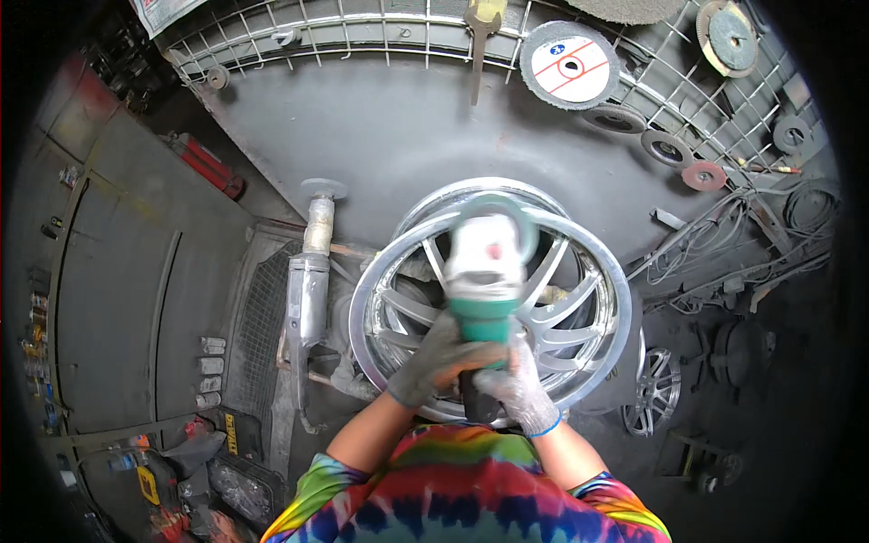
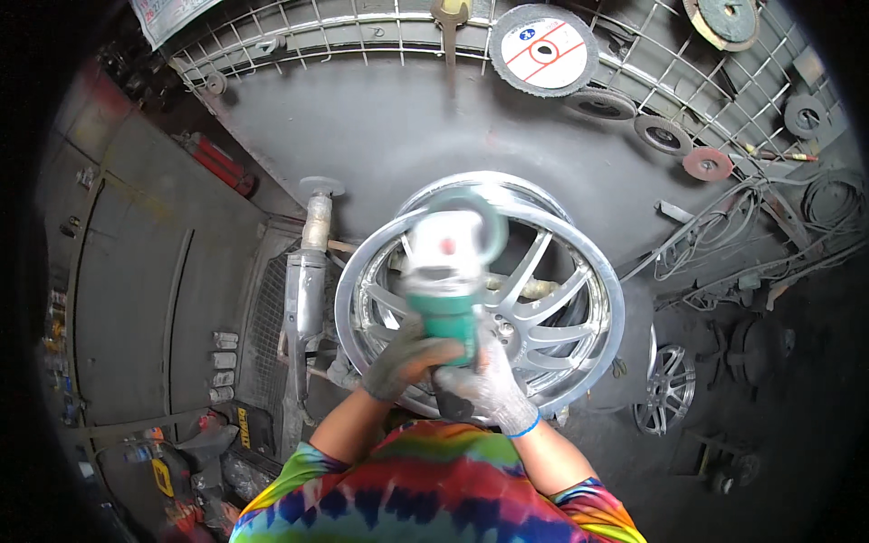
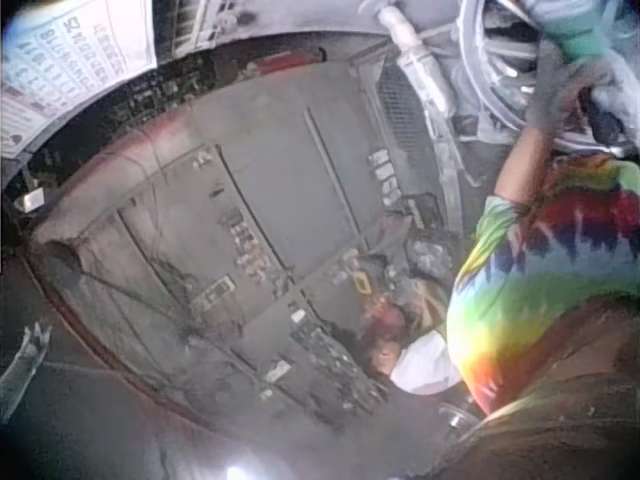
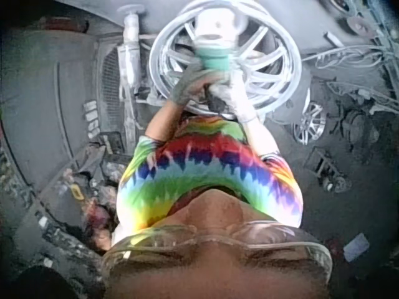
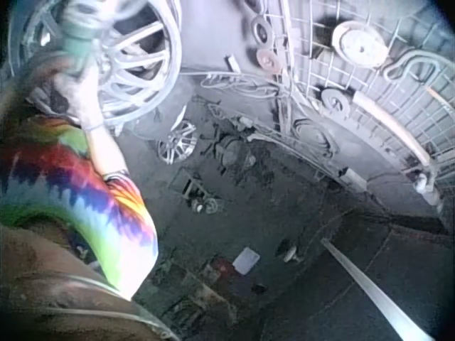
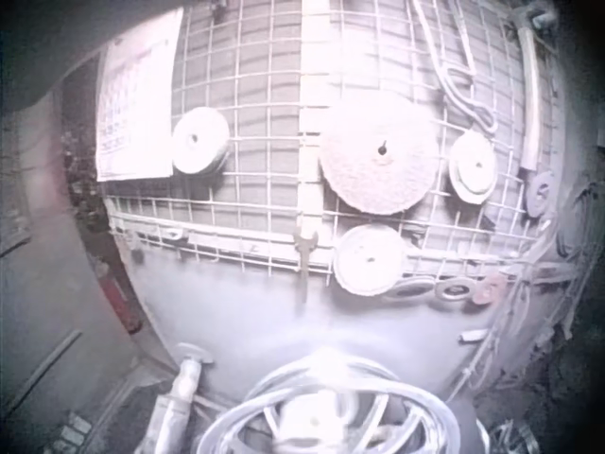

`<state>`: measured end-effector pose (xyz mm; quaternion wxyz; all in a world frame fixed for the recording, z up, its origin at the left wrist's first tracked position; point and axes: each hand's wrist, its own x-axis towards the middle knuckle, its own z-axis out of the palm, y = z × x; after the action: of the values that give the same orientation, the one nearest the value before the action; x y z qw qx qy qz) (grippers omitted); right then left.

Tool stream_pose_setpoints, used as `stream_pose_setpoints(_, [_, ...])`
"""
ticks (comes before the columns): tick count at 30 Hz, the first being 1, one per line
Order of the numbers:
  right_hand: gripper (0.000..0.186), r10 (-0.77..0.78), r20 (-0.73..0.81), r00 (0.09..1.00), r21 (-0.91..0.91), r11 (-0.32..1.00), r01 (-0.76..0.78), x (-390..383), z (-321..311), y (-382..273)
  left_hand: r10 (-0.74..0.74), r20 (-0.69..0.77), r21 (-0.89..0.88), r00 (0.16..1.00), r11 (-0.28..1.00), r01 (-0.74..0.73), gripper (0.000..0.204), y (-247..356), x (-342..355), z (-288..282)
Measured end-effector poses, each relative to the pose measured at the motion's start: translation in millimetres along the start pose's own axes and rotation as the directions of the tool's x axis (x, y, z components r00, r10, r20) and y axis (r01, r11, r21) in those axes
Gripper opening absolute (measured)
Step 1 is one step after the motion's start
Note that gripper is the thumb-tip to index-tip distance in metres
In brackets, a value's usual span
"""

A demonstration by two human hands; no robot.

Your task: The person sands the outer rim of a car wheel using a handheld power grinder.

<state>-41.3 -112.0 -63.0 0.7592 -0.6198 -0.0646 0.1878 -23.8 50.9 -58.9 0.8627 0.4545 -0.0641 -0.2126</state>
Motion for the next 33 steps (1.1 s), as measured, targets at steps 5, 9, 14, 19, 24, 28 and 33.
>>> stream_pose_setpoints(5, [0.068,0.179,0.251,0.951,-0.343,0.935,-0.085,26.2,26.6,-27.6,0.088,-0.298,-0.380,0.950,0.902,-0.203,0.056,-45.3,-45.5,-19.6])
stream_pose_setpoints(9, [0.068,0.159,0.270,0.950,-0.329,0.942,-0.064,23.8,23.8,-34.5,0.134,-0.276,-0.391,0.952,0.889,-0.239,0.058,-51.6,-37.3,-20.2])
stream_pose_setpoints(14, [0.065,0.121,0.070,0.990,-0.133,0.985,-0.111,-9.9,-7.7,-33.4,0.004,-0.246,-0.044,0.969,0.999,-0.015,0.055,-12.0,5.6,17.5])
stream_pose_setpoints(19, [0.059,0.146,-0.174,0.974,0.576,0.817,-0.020,-41.8,-18.1,-8.6,-0.090,0.261,0.475,0.961,0.879,-0.047,0.057,24.9,49.1,47.9])
stream_pose_setpoints(24, [0.083,0.202,0.023,0.979,0.294,0.935,-0.200,-42.3,-5.6,-44.9,-0.184,0.249,0.027,0.951,0.983,0.183,0.062,3.6,13.0,23.1])
stream_pose_setpoints(28, [0.091,0.152,0.237,0.960,-0.011,0.988,-0.153,-19.8,19.7,-74.6,0.129,0.076,-0.424,0.989,0.902,-0.085,0.070,-32.8,-32.8,-6.4])
stream_pose_setpoints(33, [0.072,0.084,0.416,0.906,-0.188,0.982,-0.005,10.4,58.9,-67.6,0.393,-0.044,-0.523,0.918,0.774,-0.357,0.071,-7.2,-49.6,-1.6])
